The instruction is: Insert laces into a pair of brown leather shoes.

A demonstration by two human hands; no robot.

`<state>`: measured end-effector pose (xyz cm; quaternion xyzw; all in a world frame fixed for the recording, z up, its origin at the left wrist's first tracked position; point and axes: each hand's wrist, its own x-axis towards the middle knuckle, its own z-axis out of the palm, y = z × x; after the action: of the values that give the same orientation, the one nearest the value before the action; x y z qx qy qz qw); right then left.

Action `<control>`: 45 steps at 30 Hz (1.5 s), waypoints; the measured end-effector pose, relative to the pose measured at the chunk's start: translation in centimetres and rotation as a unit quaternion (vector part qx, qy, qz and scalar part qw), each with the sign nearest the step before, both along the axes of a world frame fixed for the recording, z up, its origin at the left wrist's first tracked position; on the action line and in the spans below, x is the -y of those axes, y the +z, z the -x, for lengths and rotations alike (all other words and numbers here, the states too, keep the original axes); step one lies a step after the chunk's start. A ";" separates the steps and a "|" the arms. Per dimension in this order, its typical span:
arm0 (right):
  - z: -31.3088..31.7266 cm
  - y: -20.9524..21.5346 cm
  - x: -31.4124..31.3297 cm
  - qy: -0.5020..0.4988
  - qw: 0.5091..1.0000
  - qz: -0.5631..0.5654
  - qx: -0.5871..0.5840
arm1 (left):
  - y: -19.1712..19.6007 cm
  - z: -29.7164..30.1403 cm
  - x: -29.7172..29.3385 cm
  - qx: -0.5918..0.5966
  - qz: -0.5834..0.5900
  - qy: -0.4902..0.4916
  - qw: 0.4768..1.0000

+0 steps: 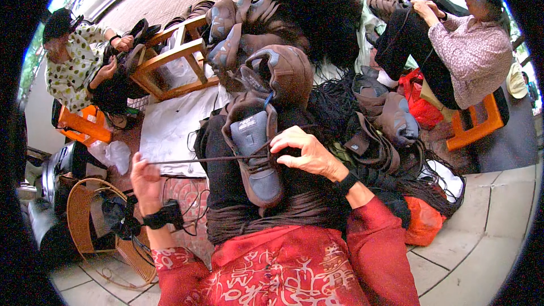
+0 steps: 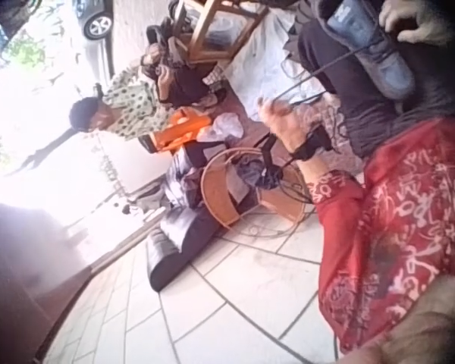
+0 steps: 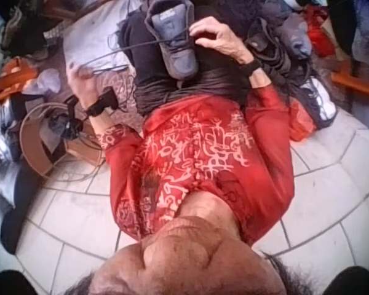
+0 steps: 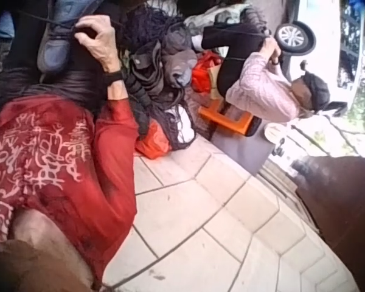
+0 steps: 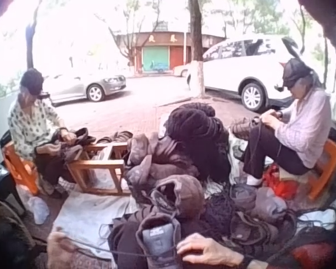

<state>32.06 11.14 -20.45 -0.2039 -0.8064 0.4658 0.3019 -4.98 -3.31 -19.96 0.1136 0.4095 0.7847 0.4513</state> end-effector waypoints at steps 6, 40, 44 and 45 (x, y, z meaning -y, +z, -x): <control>0.7 0.6 0.5 -0.152 0.969 -0.186 0.061 | -2.2 1.5 2.0 -0.406 0.230 -0.047 0.883; -25.8 6.7 -8.4 -0.231 0.897 -0.134 0.352 | -0.1 11.0 11.2 -0.764 0.333 0.036 0.551; -29.5 4.2 -7.2 -0.312 0.875 -0.188 0.318 | 2.0 11.7 12.8 -0.804 0.373 0.101 0.451; -29.5 4.2 -6.2 -0.365 0.821 -0.271 0.344 | 2.6 11.4 13.0 -0.804 0.373 0.100 0.452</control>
<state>61.58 17.31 -16.27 -0.5405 -0.8180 -0.0165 0.1960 -16.41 -16.27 -17.37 0.4729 0.8520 0.1557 -0.1619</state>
